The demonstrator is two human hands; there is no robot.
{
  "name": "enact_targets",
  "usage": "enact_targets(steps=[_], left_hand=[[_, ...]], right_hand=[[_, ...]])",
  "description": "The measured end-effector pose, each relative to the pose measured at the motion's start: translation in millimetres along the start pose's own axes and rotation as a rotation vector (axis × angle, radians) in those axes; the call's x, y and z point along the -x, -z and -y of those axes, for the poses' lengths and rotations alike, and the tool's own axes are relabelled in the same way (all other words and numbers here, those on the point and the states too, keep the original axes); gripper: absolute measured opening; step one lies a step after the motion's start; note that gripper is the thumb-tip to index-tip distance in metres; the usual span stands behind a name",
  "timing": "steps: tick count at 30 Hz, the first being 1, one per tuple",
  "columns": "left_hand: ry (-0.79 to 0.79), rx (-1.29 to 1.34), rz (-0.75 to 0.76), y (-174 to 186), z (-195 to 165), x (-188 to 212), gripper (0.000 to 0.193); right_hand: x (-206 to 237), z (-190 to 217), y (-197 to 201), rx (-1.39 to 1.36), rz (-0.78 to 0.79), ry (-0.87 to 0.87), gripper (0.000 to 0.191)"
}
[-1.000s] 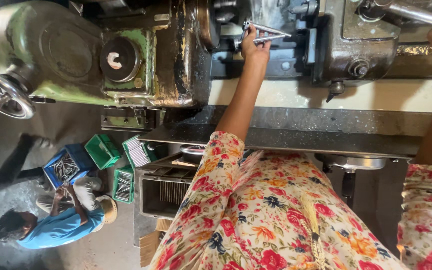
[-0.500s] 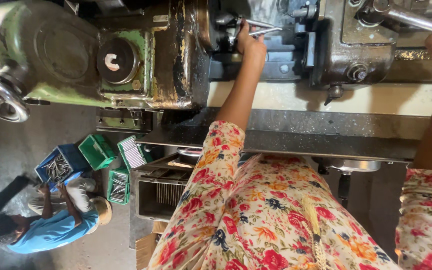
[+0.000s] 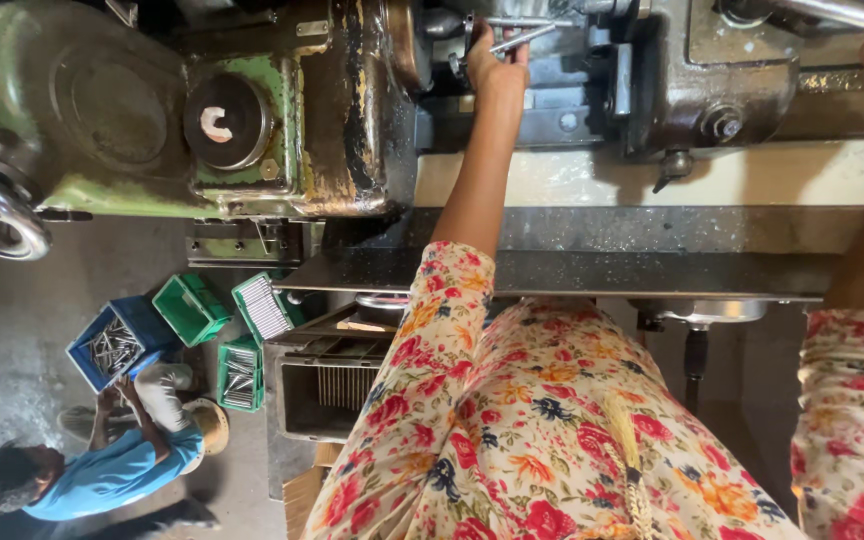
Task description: The person repeatedly picks metal rods from a cardboard box, inserts them into a lathe chuck, and operates the machine to machine the rods. The person then removes the machined rods and places them into a metal tray.
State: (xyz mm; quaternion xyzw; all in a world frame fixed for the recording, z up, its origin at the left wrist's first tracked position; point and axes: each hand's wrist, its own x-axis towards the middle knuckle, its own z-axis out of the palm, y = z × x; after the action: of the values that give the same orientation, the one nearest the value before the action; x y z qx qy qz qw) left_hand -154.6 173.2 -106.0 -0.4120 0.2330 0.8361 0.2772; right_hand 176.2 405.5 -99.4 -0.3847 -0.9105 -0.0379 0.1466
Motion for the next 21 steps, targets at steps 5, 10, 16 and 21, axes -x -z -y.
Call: enact_targets(steps=[5,10,16,21], left_hand=[[0.029,0.000,0.005,-1,-4,-1,0.016],[0.073,-0.022,-0.022,10,-2,-10,0.013],[0.004,0.004,0.084,4,-3,-24,0.007],[0.006,-0.035,0.062,-2,-1,-24,0.013]], right_hand=[[22,10,7,0.008,-0.025,-0.053,0.017],[58,18,5,0.097,-0.128,-0.153,0.018],[59,9,-3,0.019,-0.149,-0.082,0.013],[55,-1,-3,0.092,-0.157,0.017,0.007]])
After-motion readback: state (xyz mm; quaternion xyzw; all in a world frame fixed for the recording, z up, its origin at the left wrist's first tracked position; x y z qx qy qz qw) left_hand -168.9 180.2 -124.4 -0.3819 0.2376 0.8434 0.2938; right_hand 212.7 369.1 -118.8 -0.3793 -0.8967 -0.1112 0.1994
